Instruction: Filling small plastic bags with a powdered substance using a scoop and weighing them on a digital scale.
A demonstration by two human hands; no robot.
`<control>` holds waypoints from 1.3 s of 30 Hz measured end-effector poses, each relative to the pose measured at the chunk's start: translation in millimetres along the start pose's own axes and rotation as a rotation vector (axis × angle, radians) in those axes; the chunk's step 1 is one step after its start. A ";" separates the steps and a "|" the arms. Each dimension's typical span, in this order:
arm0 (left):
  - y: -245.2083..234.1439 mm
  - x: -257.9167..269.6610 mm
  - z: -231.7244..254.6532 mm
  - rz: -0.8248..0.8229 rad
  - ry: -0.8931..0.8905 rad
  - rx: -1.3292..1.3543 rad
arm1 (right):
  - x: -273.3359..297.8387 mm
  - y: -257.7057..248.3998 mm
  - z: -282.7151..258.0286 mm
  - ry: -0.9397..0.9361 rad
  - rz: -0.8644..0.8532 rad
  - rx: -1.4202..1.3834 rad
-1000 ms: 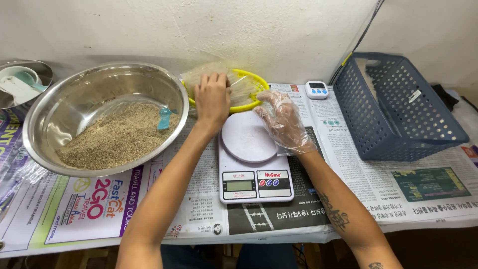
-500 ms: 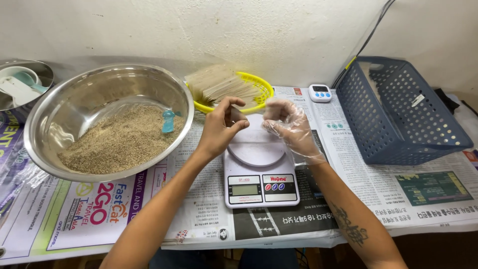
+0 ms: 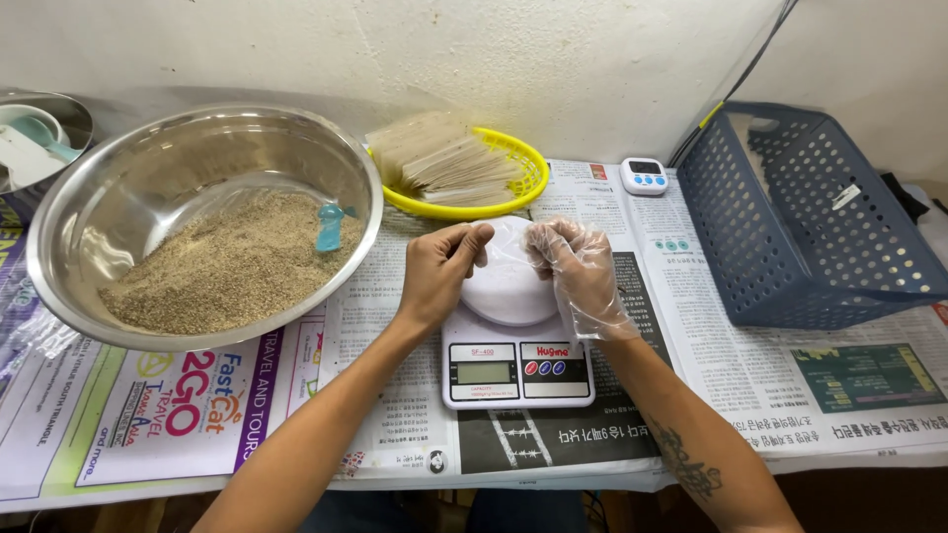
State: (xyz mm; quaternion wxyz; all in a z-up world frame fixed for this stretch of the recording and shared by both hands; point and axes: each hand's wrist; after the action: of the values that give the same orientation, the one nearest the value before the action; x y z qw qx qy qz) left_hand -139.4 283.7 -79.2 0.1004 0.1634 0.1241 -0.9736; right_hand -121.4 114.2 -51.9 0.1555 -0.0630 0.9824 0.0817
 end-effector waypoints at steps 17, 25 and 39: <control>-5.5 2.1 13.6 0.095 0.013 0.056 | 2.7 6.5 -12.7 0.116 0.113 0.068; 5.7 -0.7 -13.9 -0.010 -0.123 0.473 | -1.9 -6.6 0.8 0.075 0.081 -0.006; -8.5 3.3 18.9 0.231 0.138 0.129 | 20.7 14.3 -23.0 -0.353 -0.271 0.408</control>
State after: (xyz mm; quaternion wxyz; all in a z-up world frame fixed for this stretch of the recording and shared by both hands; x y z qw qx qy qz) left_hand -150.0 286.1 -61.2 0.1921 0.2494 0.0481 -0.9479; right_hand -149.9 122.0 -34.8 0.3429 -0.1456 0.9190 -0.1293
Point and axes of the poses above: each hand's wrist, its own x-axis away from the middle knuckle, its own y-axis out of the palm, z = x × y, and after that the axes turned 7 degrees about -x, right-handed
